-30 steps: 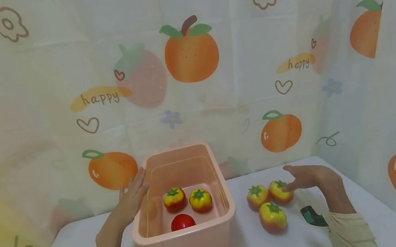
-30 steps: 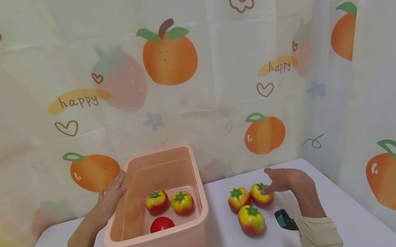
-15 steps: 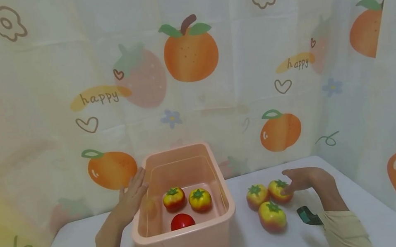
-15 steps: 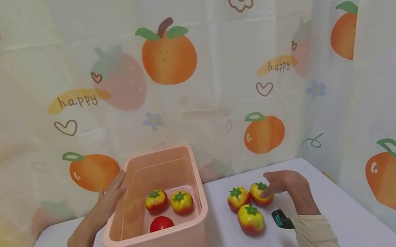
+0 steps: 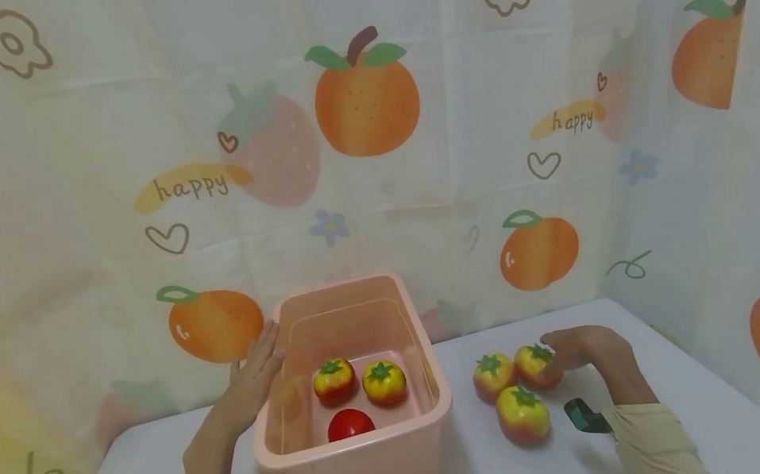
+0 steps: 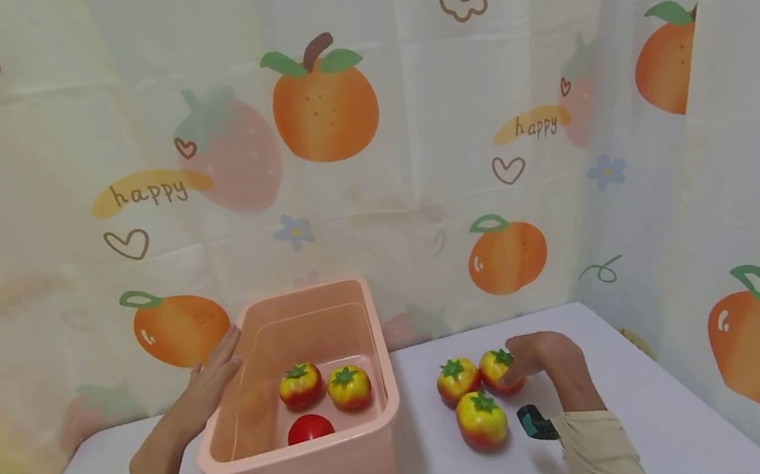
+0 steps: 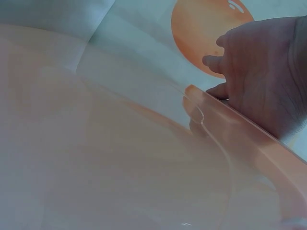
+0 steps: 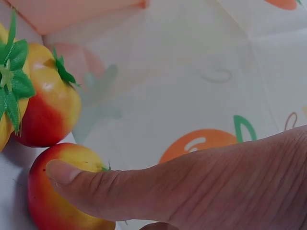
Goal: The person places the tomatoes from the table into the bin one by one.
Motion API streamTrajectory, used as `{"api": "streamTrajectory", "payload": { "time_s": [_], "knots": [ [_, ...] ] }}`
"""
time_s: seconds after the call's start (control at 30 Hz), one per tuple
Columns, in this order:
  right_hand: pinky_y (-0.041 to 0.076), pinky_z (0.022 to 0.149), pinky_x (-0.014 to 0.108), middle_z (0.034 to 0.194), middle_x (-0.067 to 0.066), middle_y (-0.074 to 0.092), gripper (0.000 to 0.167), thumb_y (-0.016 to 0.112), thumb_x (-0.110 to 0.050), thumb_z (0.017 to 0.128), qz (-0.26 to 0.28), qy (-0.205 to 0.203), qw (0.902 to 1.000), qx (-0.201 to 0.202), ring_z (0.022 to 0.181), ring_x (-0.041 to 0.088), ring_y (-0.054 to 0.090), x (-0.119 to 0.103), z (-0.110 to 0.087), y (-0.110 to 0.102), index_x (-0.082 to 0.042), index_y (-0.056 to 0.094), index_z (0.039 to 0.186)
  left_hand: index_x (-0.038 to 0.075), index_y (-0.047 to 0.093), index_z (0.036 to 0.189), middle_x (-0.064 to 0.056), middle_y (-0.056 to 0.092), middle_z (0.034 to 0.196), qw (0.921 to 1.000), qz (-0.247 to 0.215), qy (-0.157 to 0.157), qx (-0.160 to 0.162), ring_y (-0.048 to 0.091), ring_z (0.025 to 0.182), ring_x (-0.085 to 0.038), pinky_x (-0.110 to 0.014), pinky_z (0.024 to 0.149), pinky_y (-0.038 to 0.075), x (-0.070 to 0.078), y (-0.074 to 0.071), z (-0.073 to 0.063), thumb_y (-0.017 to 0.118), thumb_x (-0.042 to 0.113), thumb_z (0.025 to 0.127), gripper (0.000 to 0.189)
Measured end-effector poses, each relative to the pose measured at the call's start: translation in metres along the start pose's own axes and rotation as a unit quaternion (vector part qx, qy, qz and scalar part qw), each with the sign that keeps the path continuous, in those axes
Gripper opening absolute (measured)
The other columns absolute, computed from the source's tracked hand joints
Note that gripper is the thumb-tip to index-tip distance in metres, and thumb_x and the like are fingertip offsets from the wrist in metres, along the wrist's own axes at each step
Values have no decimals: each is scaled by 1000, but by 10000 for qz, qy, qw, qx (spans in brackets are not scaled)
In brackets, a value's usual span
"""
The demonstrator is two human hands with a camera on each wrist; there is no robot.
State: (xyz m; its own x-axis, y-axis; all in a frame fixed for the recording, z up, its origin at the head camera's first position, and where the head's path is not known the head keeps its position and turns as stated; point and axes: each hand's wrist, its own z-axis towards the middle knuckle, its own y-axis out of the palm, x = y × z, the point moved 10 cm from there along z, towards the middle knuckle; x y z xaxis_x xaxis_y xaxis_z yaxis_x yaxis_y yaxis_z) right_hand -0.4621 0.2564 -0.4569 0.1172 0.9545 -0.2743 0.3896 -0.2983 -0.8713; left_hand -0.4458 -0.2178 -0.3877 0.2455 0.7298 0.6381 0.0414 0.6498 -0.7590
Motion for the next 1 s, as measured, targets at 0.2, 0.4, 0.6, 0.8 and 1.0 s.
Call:
{"api": "streamTrajectory", "payload": {
  "time_s": [0.2, 0.4, 0.6, 0.8, 1.0],
  "knots": [
    [33, 119, 72, 157, 29, 47, 84, 80, -48, 87, 126, 93, 9999, 44, 143, 54, 41, 3, 2, 3, -3, 50, 152, 10, 9, 169, -18, -1, 178, 10000, 16, -10, -6, -9, 160, -56, -76, 122, -19, 1, 0, 0, 28, 57, 109, 79],
    [33, 119, 73, 158, 29, 46, 90, 80, -52, 84, 378, 174, 9991, 55, 141, 54, 42, 5, 2, 6, -4, 49, 153, 9, 9, 168, -19, 0, 177, 10000, 12, 1, 12, -8, 159, -57, -77, 121, -19, 2, -1, 0, 28, 56, 109, 78],
    [34, 119, 72, 156, 30, 48, 94, 79, -58, 84, 154, 90, 9998, -1, 141, 53, 44, 5, 5, 8, 0, 49, 152, 10, 9, 168, -19, 0, 177, 10000, -18, 2, -7, -8, 159, -57, -77, 121, -20, 3, -1, 0, 28, 56, 109, 78],
    [34, 120, 70, 153, 29, 52, 92, 81, -57, 83, 135, 73, 9999, 3, 140, 51, 46, 5, 7, 9, 1, 52, 149, 9, 9, 168, -19, 0, 177, 10000, 3, 6, 4, -8, 159, -57, -77, 121, -19, 2, -2, 0, 28, 57, 109, 79],
    [39, 118, 66, 139, 24, 62, 84, 83, -54, 82, 131, 188, 9997, 45, 128, 43, 54, 7, 9, 8, -1, 58, 142, 12, 9, 169, -18, -1, 178, 10000, 23, -29, 12, -9, 160, -56, -76, 121, -20, 0, -1, 0, 30, 59, 108, 80]
  ]
}}
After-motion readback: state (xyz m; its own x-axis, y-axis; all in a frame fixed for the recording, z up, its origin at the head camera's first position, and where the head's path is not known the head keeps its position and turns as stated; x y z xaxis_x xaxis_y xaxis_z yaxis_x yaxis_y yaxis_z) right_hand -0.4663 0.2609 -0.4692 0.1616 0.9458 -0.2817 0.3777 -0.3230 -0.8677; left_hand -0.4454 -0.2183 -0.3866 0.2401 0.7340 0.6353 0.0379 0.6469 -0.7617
